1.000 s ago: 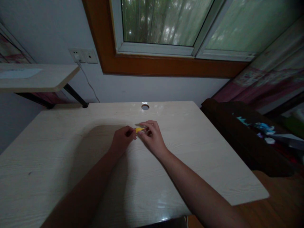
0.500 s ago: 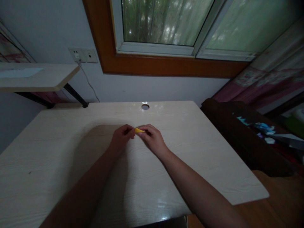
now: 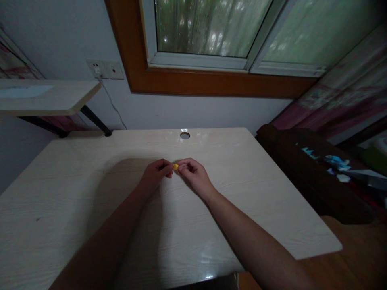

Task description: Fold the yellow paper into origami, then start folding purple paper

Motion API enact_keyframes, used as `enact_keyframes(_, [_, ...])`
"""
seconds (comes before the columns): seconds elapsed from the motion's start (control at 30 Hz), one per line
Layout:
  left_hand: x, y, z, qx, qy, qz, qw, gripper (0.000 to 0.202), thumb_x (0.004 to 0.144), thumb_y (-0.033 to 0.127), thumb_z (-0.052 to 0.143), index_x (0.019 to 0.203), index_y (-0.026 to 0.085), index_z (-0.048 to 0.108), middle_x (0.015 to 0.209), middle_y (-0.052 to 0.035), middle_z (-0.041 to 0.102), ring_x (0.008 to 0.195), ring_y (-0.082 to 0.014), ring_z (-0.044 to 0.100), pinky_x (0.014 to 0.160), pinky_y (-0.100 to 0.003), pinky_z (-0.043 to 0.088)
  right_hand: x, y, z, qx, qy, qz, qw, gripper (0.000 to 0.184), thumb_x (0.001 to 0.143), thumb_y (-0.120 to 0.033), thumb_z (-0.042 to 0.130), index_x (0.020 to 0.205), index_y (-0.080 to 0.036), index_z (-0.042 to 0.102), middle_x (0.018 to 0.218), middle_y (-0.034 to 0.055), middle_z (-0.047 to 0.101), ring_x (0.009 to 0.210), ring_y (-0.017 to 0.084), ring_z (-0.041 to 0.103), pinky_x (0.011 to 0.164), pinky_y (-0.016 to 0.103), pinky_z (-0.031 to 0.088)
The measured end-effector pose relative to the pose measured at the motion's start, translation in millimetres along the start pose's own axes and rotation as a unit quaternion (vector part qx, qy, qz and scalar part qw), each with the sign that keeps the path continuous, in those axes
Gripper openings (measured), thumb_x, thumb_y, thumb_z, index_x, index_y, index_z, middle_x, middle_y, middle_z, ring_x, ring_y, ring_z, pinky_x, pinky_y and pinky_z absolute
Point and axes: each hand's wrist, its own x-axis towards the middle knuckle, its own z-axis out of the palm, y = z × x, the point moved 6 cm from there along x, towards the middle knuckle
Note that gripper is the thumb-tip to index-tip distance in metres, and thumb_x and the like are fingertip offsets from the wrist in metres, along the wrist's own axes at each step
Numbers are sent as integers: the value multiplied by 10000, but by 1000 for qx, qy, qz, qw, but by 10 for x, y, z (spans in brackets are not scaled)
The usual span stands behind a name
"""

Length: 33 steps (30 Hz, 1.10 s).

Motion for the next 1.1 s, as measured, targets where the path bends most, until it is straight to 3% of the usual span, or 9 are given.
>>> enact_keyframes(0.17, [0,22,1,1,-13,-6,1000,233,792,395,611,741,169,641,629,2,633,603,-131,590,622,-256,513,-9,35,64,112,-26,37,993,215,752,-332,735,893,-202,638,726,-15,674,664,135,642,660,286,522])
enact_keyframes(0.3, [1,-9,1,-41,16,-4,999,251,794,411,652,841,166,625,716,-13,681,667,-142,645,686,-278,536,-10,68,71,141,-5,45,989,230,739,-327,751,883,-207,619,710,-23,676,626,130,646,637,280,531])
enact_keyframes(0.5, [-11,-29,5,-23,53,46,997,298,785,443,685,889,175,604,844,-33,697,766,-162,678,724,-299,557,7,123,38,152,45,54,986,276,738,-360,765,889,-220,581,747,-12,695,636,144,666,683,322,567])
enact_keyframes(1.1, [-12,-51,-13,32,60,59,996,228,754,363,701,887,204,606,846,-1,681,753,-150,660,731,-283,547,-40,65,102,111,24,39,993,273,770,-376,736,888,-217,548,727,-17,701,663,141,685,680,301,559])
